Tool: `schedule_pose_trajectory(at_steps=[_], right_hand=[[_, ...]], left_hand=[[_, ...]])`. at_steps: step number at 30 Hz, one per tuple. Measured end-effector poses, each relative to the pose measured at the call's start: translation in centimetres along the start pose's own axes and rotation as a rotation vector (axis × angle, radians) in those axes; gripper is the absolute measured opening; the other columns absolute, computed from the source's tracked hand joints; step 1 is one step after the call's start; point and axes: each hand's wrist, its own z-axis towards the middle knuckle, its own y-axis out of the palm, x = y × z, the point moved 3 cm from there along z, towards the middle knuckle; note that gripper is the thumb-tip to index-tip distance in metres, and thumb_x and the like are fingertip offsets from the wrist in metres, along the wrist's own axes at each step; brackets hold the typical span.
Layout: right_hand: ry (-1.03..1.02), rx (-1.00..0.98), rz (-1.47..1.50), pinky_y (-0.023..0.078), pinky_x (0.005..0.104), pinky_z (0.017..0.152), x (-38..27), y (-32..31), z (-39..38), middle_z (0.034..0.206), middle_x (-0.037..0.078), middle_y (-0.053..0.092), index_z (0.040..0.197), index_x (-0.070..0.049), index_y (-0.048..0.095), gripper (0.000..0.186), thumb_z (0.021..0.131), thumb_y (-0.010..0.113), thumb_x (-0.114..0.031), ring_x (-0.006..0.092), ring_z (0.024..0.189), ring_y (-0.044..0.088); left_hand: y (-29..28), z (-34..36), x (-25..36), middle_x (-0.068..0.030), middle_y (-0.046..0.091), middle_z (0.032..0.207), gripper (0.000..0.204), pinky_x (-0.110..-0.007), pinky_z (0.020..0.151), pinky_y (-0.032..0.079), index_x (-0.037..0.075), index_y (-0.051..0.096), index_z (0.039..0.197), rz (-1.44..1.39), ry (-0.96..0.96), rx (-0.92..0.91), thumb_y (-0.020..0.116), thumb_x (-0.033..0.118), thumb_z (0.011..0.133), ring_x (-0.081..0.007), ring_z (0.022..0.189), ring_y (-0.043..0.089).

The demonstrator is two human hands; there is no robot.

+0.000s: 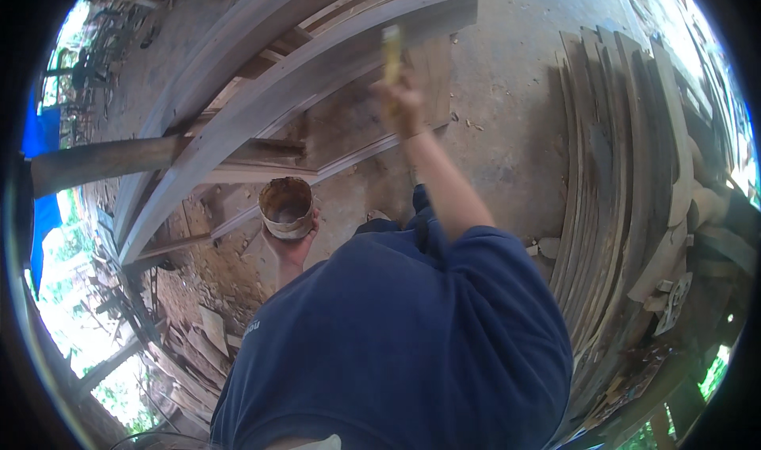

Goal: The person applies varnish to a wooden window frame using a paintbrush.

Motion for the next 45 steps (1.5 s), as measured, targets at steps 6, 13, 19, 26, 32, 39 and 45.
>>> schedule_pose_trajectory(at_steps=[6, 13, 19, 26, 32, 39, 45], right_hand=[[-0.505, -0.788, -1.101, 0.050, 0.0292, 0.083, 4.6, 3.8, -3.2, 0.114, 0.008, 0.059, 0.104, -0.017, 0.069, 0.029, 0.076, 0.072, -0.008, 0.0202, 0.099, 0.060], [-0.206, -0.235, -0.799, 0.052, 0.0296, 0.080, -10.2, -0.6, 3.6, 0.094, 0.007, 0.069, 0.090, 0.000, 0.071, 0.010, 0.082, 0.065, 0.004, 0.0192, 0.091, 0.065], [-0.737, 0.095, -1.271, 0.055, 0.0275, 0.071, -20.8, -1.2, 8.5, 0.083, 0.009, 0.073, 0.096, -0.006, 0.072, 0.016, 0.091, 0.059, -0.013, 0.0192, 0.076, 0.071], [-0.564, -0.188, -1.998, 0.054, 0.0349, 0.073, -13.7, 13.9, 11.7, 0.091, 0.014, 0.071, 0.094, -0.015, 0.073, 0.023, 0.089, 0.055, -0.029, 0.0313, 0.076, 0.069], [0.020, -0.477, -1.294, 0.055, 0.0328, 0.060, -6.2, 20.5, 11.2, 0.082, 0.014, 0.068, 0.097, -0.006, 0.069, 0.026, 0.086, 0.055, -0.023, 0.0246, 0.064, 0.068], [-0.583, -0.398, -2.187, 0.052, 0.0456, 0.079, -13.2, 20.1, 18.9, 0.095, 0.026, 0.067, 0.105, 0.001, 0.066, 0.033, 0.081, 0.057, -0.020, 0.0395, 0.088, 0.067], [-0.396, -0.511, -2.049, 0.051, 0.0445, 0.085, -2.8, 24.3, 12.2, 0.102, 0.027, 0.065, 0.105, -0.002, 0.067, 0.031, 0.080, 0.057, -0.018, 0.0394, 0.097, 0.064]], left_hand=[[2.9, 1.0, -0.9, -0.0191, 0.047, 0.134, 0.074, -0.049, 0.088, 0.046, 0.012, 0.042, 0.137, 0.063, -0.023, 0.007, 0.041, 0.060, 0.082, -0.0416, 0.116, 0.049], [1.3, -0.5, -0.7, -0.0179, 0.049, 0.133, 0.075, -0.048, 0.084, 0.046, 0.013, 0.043, 0.137, 0.081, 0.088, 0.076, 0.043, 0.063, 0.080, -0.0418, 0.115, 0.049], [-2.4, -2.7, -1.5, -0.0164, 0.048, 0.134, 0.077, -0.047, 0.081, 0.044, 0.014, 0.043, 0.136, -0.116, 0.164, 0.202, 0.045, 0.064, 0.078, -0.0422, 0.114, 0.048], [-3.8, -3.2, -2.8, -0.0165, 0.044, 0.137, 0.079, -0.049, 0.086, 0.040, 0.015, 0.040, 0.139, -0.165, 0.200, 0.187, 0.040, 0.066, 0.078, -0.0415, 0.119, 0.043], [-3.6, -3.6, -3.3, -0.0142, 0.042, 0.140, 0.080, -0.052, 0.092, 0.037, 0.017, 0.039, 0.140, -0.165, 0.232, 0.129, 0.038, 0.070, 0.080, -0.0376, 0.125, 0.041], [-7.1, -5.4, -3.9, -0.0123, 0.040, 0.143, 0.076, -0.054, 0.096, 0.036, 0.021, 0.040, 0.140, -0.327, 0.246, 0.151, 0.037, 0.068, 0.082, -0.0361, 0.128, 0.040], [-8.2, -6.3, -4.2, -0.0121, 0.040, 0.143, 0.073, -0.054, 0.099, 0.034, 0.019, 0.041, 0.138, -0.423, 0.318, 0.167, 0.037, 0.067, 0.083, -0.0361, 0.128, 0.040]])
